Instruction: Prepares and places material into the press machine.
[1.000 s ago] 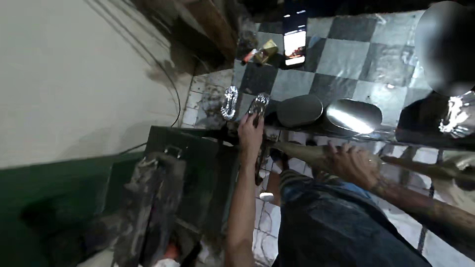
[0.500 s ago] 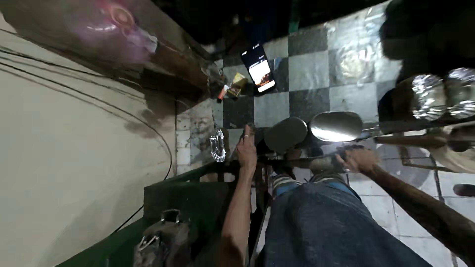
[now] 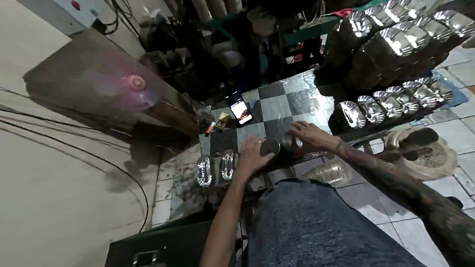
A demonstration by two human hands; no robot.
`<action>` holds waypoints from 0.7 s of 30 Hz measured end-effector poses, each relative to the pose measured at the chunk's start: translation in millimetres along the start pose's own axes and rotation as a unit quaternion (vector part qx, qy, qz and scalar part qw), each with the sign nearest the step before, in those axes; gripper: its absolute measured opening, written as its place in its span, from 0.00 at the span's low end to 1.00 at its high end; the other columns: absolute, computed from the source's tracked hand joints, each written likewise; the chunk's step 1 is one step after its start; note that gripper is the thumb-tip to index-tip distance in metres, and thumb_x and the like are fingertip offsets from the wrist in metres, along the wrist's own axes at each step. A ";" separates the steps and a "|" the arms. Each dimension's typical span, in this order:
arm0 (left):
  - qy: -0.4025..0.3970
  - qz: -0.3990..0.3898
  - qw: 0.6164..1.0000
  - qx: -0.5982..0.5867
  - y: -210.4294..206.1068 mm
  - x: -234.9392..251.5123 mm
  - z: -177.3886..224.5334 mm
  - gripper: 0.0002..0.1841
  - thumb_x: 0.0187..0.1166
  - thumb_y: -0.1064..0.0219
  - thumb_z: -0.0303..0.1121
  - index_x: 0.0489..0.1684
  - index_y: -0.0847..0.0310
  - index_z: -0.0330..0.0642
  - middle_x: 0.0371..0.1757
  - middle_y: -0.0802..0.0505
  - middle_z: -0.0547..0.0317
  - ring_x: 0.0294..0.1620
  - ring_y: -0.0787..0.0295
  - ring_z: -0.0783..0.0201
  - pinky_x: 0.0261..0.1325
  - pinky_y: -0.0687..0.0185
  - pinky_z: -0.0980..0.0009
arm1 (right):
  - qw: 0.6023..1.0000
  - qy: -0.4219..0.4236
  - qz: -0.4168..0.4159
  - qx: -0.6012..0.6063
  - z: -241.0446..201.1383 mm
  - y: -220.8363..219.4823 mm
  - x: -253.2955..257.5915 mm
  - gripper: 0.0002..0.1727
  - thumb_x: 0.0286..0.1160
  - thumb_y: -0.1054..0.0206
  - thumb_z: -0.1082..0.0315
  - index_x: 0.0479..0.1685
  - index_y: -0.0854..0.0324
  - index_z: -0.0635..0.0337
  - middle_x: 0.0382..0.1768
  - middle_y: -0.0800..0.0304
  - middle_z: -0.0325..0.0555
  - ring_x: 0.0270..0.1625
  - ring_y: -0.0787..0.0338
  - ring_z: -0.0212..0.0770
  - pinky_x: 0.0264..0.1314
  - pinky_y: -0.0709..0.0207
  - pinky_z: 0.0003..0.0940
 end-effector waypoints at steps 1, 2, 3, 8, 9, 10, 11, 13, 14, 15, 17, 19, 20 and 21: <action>0.006 -0.045 0.999 0.013 -4.8 9.2 5.5 0.43 0.67 0.26 0.63 0.80 0.24 0.42 0.88 0.30 0.41 0.90 0.39 0.42 0.91 0.47 0.44 | 0.999 -0.007 -0.035 -0.017 3.8 -3.4 8.0 0.42 0.65 0.19 0.45 0.80 0.25 0.53 0.87 0.35 0.61 0.90 0.39 0.65 0.83 0.41 0.70; 0.019 -0.085 0.996 0.025 -8.8 15.3 9.3 0.47 0.65 0.23 0.62 0.82 0.28 0.40 0.88 0.32 0.37 0.90 0.40 0.39 0.91 0.48 0.43 | 0.998 -0.011 -0.053 -0.035 7.1 -8.2 13.6 0.41 0.65 0.20 0.44 0.78 0.24 0.54 0.85 0.31 0.60 0.88 0.36 0.64 0.81 0.40 0.70; 0.030 -0.105 0.993 0.032 -12.2 19.2 11.2 0.46 0.66 0.22 0.58 0.82 0.30 0.38 0.86 0.29 0.36 0.88 0.36 0.39 0.89 0.43 0.43 | 0.997 -0.013 -0.054 -0.047 9.0 -12.2 16.2 0.39 0.67 0.22 0.44 0.76 0.23 0.55 0.82 0.27 0.58 0.86 0.33 0.62 0.80 0.39 0.70; 0.040 -0.083 0.995 0.034 -25.3 13.3 15.1 0.32 0.73 0.25 0.49 0.71 0.20 0.34 0.83 0.28 0.32 0.85 0.34 0.35 0.86 0.38 0.43 | 0.998 0.042 -0.031 -0.030 24.1 -23.7 13.8 0.24 0.68 0.22 0.53 0.59 0.13 0.57 0.72 0.21 0.61 0.75 0.23 0.64 0.69 0.25 0.63; 0.016 -0.064 0.998 0.014 -27.1 12.1 12.4 0.26 0.75 0.26 0.47 0.62 0.14 0.35 0.75 0.20 0.36 0.79 0.26 0.39 0.81 0.30 0.46 | 0.995 0.074 -0.058 0.014 34.0 -19.6 18.9 0.22 0.66 0.19 0.56 0.57 0.10 0.56 0.65 0.17 0.60 0.69 0.17 0.61 0.68 0.22 0.60; -0.013 -0.055 0.998 -0.021 -25.4 11.6 7.9 0.20 0.77 0.26 0.44 0.55 0.10 0.36 0.68 0.13 0.39 0.76 0.21 0.41 0.79 0.27 0.47 | 0.988 0.106 -0.100 0.053 42.8 -11.1 26.0 0.20 0.66 0.18 0.58 0.57 0.08 0.55 0.61 0.13 0.58 0.65 0.14 0.58 0.68 0.21 0.56; -0.030 -0.071 0.995 -0.061 -17.3 13.2 3.0 0.16 0.79 0.28 0.42 0.52 0.08 0.38 0.64 0.09 0.43 0.77 0.20 0.42 0.81 0.28 0.47 | 0.979 0.129 -0.139 0.077 52.1 -2.9 35.5 0.20 0.67 0.18 0.59 0.58 0.07 0.54 0.59 0.11 0.57 0.63 0.13 0.56 0.68 0.21 0.56; -0.043 -0.138 0.982 -0.119 2.4 20.1 -10.3 0.12 0.83 0.31 0.40 0.49 0.04 0.44 0.64 0.06 0.53 0.79 0.21 0.47 0.83 0.30 0.45 | 0.963 0.146 -0.191 0.120 62.2 9.9 49.4 0.18 0.65 0.16 0.58 0.55 0.05 0.50 0.56 0.07 0.52 0.59 0.10 0.53 0.68 0.20 0.57; -0.044 -0.162 0.977 -0.135 9.1 23.4 -17.5 0.11 0.83 0.32 0.39 0.47 0.03 0.47 0.65 0.06 0.59 0.81 0.21 0.50 0.83 0.30 0.46 | 0.959 0.148 -0.204 0.131 64.7 12.1 54.4 0.17 0.64 0.16 0.58 0.52 0.04 0.49 0.53 0.06 0.49 0.57 0.08 0.51 0.66 0.19 0.57; -0.036 -0.178 0.973 -0.143 15.3 27.7 -22.4 0.10 0.83 0.32 0.37 0.46 0.02 0.51 0.66 0.06 0.63 0.81 0.21 0.52 0.83 0.29 0.45 | 0.956 0.149 -0.213 0.136 67.2 14.1 60.4 0.17 0.63 0.15 0.57 0.50 0.04 0.50 0.51 0.05 0.49 0.55 0.08 0.50 0.65 0.19 0.56; -0.021 -0.194 0.972 -0.128 21.2 34.2 -24.6 0.10 0.83 0.32 0.33 0.46 0.02 0.55 0.66 0.06 0.68 0.81 0.20 0.55 0.81 0.27 0.45 | 0.953 0.143 -0.227 0.142 70.8 16.1 69.4 0.20 0.63 0.15 0.56 0.53 0.04 0.53 0.52 0.05 0.51 0.57 0.08 0.52 0.67 0.20 0.56; -0.021 -0.193 0.976 -0.095 14.1 34.4 -21.4 0.09 0.84 0.32 0.37 0.47 0.02 0.55 0.66 0.06 0.67 0.78 0.18 0.56 0.79 0.25 0.46 | 0.954 0.150 -0.227 0.128 70.0 12.6 66.2 0.19 0.68 0.18 0.55 0.55 0.05 0.54 0.53 0.05 0.50 0.57 0.08 0.50 0.66 0.19 0.54; -0.025 -0.175 0.981 -0.085 5.0 30.8 -17.3 0.10 0.83 0.31 0.40 0.48 0.03 0.53 0.64 0.05 0.64 0.76 0.16 0.56 0.79 0.24 0.47 | 0.958 0.156 -0.208 0.117 67.8 6.8 57.3 0.17 0.70 0.20 0.56 0.55 0.05 0.52 0.52 0.06 0.49 0.55 0.08 0.48 0.64 0.18 0.52; -0.033 -0.147 0.986 -0.072 -7.2 25.1 -11.3 0.12 0.82 0.31 0.41 0.54 0.05 0.49 0.64 0.06 0.58 0.74 0.15 0.53 0.79 0.24 0.47 | 0.966 0.155 -0.179 0.107 63.1 -0.5 44.3 0.16 0.72 0.22 0.57 0.54 0.05 0.52 0.53 0.07 0.51 0.55 0.09 0.49 0.63 0.16 0.52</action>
Point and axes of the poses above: each hand's wrist, its own x-axis towards the middle knuckle, its own y-axis out of the back of the hand, z = x × y, the point moved 1 cm from there along x, towards the middle knuckle
